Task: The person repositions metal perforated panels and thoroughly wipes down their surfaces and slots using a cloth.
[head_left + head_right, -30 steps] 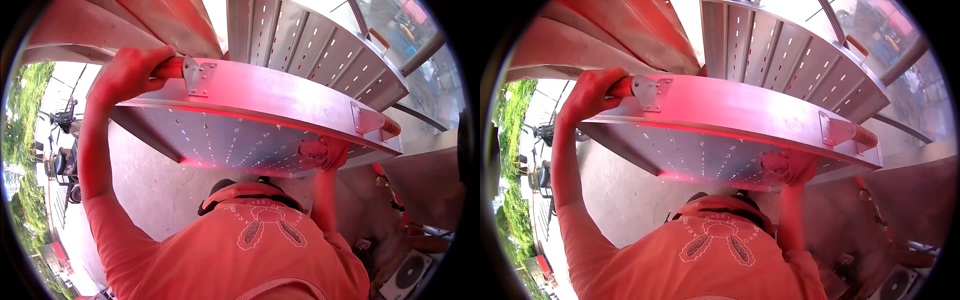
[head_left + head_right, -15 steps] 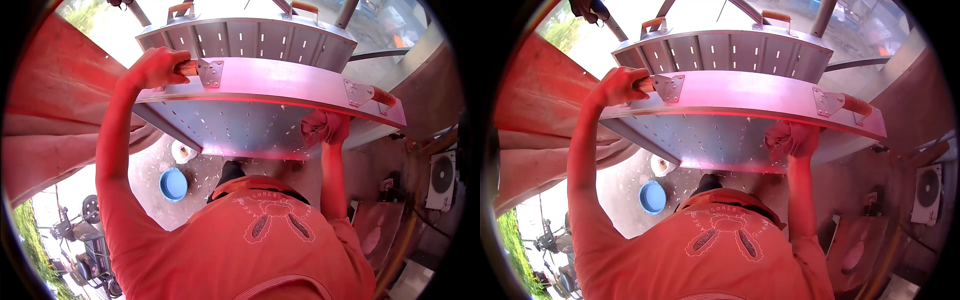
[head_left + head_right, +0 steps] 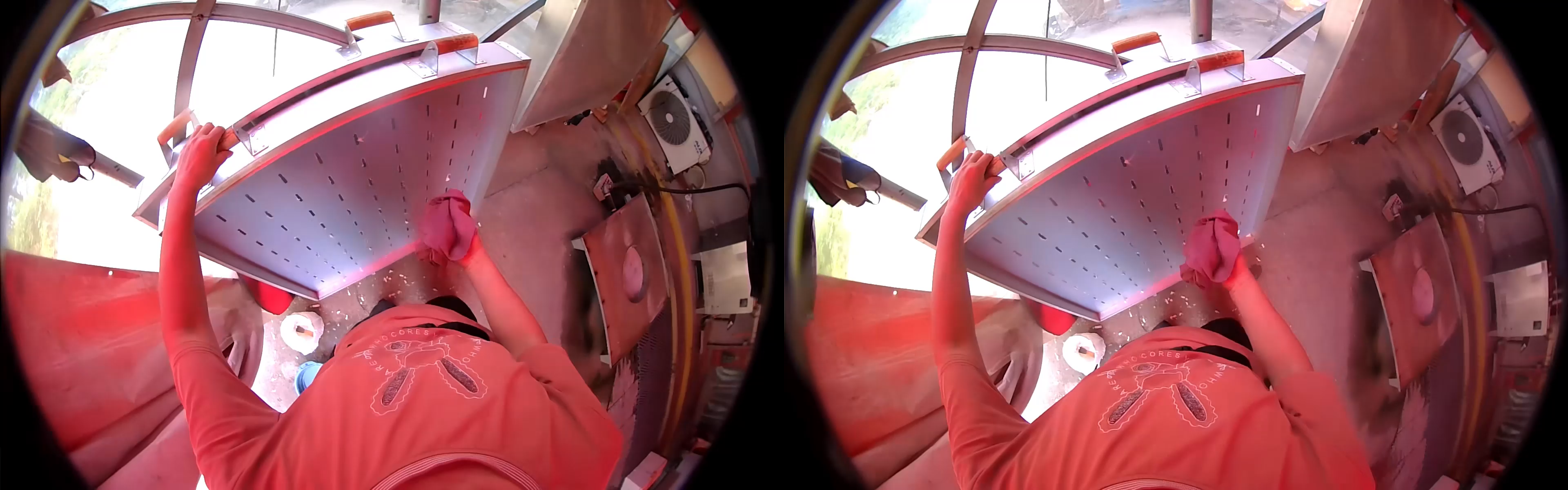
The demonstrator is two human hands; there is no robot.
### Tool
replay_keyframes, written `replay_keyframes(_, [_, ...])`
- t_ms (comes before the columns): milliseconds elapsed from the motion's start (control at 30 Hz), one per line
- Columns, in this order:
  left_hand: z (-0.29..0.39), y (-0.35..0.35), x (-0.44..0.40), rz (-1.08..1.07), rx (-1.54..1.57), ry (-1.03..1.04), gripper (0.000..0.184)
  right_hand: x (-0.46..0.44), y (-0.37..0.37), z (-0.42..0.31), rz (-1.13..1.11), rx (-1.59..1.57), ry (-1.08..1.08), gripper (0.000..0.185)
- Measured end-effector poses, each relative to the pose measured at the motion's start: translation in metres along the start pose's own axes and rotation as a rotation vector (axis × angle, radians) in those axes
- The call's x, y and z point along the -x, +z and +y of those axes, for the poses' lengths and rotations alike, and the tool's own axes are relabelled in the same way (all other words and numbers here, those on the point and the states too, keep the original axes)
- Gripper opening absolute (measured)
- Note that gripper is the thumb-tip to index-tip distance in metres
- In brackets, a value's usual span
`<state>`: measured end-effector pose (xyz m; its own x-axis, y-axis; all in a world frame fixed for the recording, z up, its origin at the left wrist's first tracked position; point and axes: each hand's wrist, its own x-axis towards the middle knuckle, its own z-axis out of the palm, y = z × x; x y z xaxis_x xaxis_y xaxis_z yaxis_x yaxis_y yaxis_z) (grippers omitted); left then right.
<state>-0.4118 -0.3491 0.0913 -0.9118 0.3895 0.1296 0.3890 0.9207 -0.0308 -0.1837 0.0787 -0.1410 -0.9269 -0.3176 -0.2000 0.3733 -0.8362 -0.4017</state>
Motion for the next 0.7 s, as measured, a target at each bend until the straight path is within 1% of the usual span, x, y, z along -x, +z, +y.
replay_keyframes(33, [-0.002, 0.001, -0.007, 0.006, -0.019, 0.006, 0.031, 0.006, -0.028, 0.011, 0.026, -0.099, 0.069, 0.052])
replay_keyframes(67, [-0.004, 0.004, -0.010, 0.014, -0.036, 0.012, 0.031, 0.014, -0.041, 0.013, 0.071, -0.158, 0.074, 0.054])
replay_keyframes(100, [-0.009, 0.010, -0.013, 0.021, -0.049, 0.016, 0.032, 0.023, -0.050, 0.014, 0.115, -0.217, 0.076, 0.055])
replay_keyframes(133, [-0.018, 0.020, -0.013, 0.053, -0.008, 0.025, 0.034, 0.029, -0.058, 0.020, 0.179, -0.246, 0.017, 0.054])
replay_keyframes(167, [-0.015, 0.018, -0.013, -0.011, -0.066, -0.011, 0.043, 0.032, -0.061, 0.025, 0.242, -0.285, -0.040, 0.053])
replay_keyframes(233, [0.006, 0.014, -0.011, 0.072, -0.097, 0.086, 0.058, 0.033, -0.069, 0.020, 0.387, -0.371, -0.070, 0.051])
replay_keyframes(267, [0.025, 0.007, -0.016, 0.027, -0.034, 0.075, 0.072, 0.030, -0.071, 0.019, 0.463, -0.409, -0.071, 0.049])
replay_keyframes(300, [0.043, 0.003, -0.021, 0.061, -0.012, 0.128, 0.076, 0.023, -0.074, 0.019, 0.489, -0.405, -0.068, 0.049])
replay_keyframes(367, [0.073, 0.007, -0.041, 0.127, -0.010, 0.245, 0.079, 0.001, -0.087, 0.010, 0.529, -0.385, -0.055, 0.047])
replay_keyframes(433, [0.088, 0.023, -0.062, 0.077, -0.082, 0.347, 0.081, -0.037, -0.112, 0.004, 0.573, -0.321, -0.011, 0.045])
replay_keyframes(500, [0.091, 0.052, -0.074, -0.011, -0.129, 0.511, 0.082, -0.079, -0.117, -0.017, 0.606, -0.236, 0.004, 0.043])
replay_keyframes(533, [0.086, 0.074, -0.075, -0.046, -0.022, 0.515, 0.082, -0.101, -0.113, -0.034, 0.624, -0.176, 0.002, 0.042])
replay_keyframes(567, [0.082, 0.089, -0.073, -0.085, 0.089, 0.514, 0.082, -0.126, -0.126, -0.044, 0.454, -0.076, -0.229, 0.036])
replay_keyframes(600, [0.085, 0.085, -0.073, -0.048, -0.002, 0.533, 0.081, -0.138, -0.098, -0.068, 0.421, -0.052, -0.391, 0.031])
replay_keyframes(633, [0.085, 0.083, -0.077, -0.051, 0.002, 0.540, 0.080, -0.160, -0.101, -0.087, 0.511, 0.065, -0.548, 0.030])
replay_keyframes(667, [0.085, 0.084, -0.078, -0.053, 0.012, 0.546, 0.080, -0.167, -0.073, -0.109, 0.601, 0.110, -0.617, 0.028])
replay_keyframes(700, [0.083, 0.086, -0.077, -0.055, 0.029, 0.545, 0.079, -0.188, -0.070, -0.126, 0.687, 0.193, -0.831, 0.019])
